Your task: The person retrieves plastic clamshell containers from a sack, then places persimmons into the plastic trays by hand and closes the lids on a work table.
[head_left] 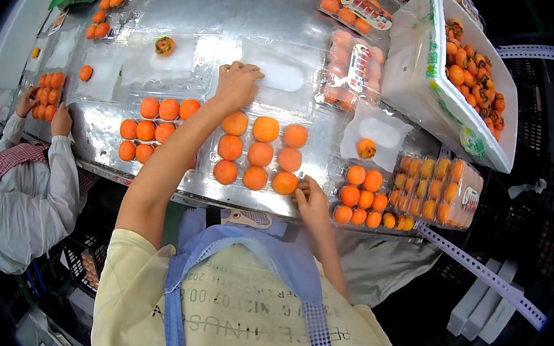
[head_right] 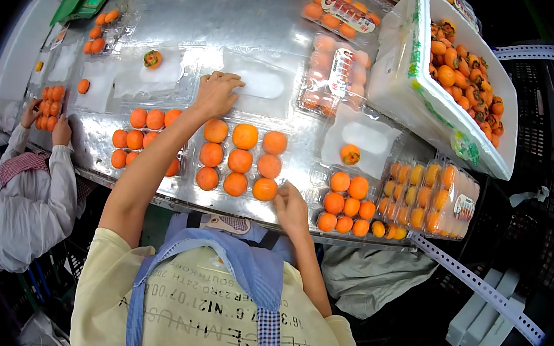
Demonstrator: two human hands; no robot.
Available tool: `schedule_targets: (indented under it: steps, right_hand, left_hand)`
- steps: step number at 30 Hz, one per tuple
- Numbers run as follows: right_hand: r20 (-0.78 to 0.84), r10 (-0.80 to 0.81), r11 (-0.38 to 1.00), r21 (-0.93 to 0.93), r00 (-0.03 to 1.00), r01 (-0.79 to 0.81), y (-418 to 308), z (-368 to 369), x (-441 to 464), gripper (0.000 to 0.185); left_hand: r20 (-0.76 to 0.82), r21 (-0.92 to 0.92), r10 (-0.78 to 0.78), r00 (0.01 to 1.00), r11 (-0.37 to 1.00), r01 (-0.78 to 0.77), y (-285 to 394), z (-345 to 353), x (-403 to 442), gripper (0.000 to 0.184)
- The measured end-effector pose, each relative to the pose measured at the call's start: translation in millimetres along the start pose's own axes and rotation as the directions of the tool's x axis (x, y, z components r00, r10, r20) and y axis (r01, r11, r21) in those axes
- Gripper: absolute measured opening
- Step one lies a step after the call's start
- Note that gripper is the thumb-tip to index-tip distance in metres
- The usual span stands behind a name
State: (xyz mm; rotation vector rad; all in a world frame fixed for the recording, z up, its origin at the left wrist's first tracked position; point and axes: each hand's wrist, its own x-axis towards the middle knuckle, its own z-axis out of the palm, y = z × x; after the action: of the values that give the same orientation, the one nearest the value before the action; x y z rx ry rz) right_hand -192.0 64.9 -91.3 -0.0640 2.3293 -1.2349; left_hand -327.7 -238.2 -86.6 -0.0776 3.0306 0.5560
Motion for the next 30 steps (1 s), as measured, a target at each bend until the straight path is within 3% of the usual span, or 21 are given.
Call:
schedule_targets:
  steps: [4, 12, 15, 18, 22, 30]
  right_hand:
    - [0.053, 0.12, 0.992, 0.026, 0.991, -0.121, -19, -7, 1, 0.039]
    - [0.128, 0.059, 0.993, -0.105, 0.99, -0.046, -20, -20, -2, 0.036]
    - [0.129, 0.025, 0.982, -0.189, 0.991, 0.0, -13, -18, -3, 0.035]
    - [0.11, -0.015, 0.952, -0.303, 0.994, 0.048, -21, -19, -4, 0.035]
    - [0.064, -0.034, 0.894, -0.443, 0.997, 0.059, -40, -27, -5, 0.035]
    - [0.018, -0.123, 0.899, -0.421, 0.992, 0.119, -38, -36, 3, 0.032]
  left_hand:
    - [-0.004, 0.019, 0.004, 1.0, 1.0, -0.004, -4, 2, -4, 0.033]
    - [0.098, 0.058, -0.049, 0.994, 0.997, 0.043, 6, -11, -24, 0.033]
    - [0.084, 0.061, -0.032, 0.996, 0.998, 0.027, 6, -10, -26, 0.031]
    - [-0.041, 0.092, 0.074, 0.996, 0.993, -0.07, 7, -7, -27, 0.029]
    - [-0.169, -0.019, 0.156, 0.973, 0.987, -0.162, 9, -6, -31, 0.024]
    - [-0.284, -0.3, 0.156, 0.946, 0.923, -0.242, -2, -12, -38, 0.019]
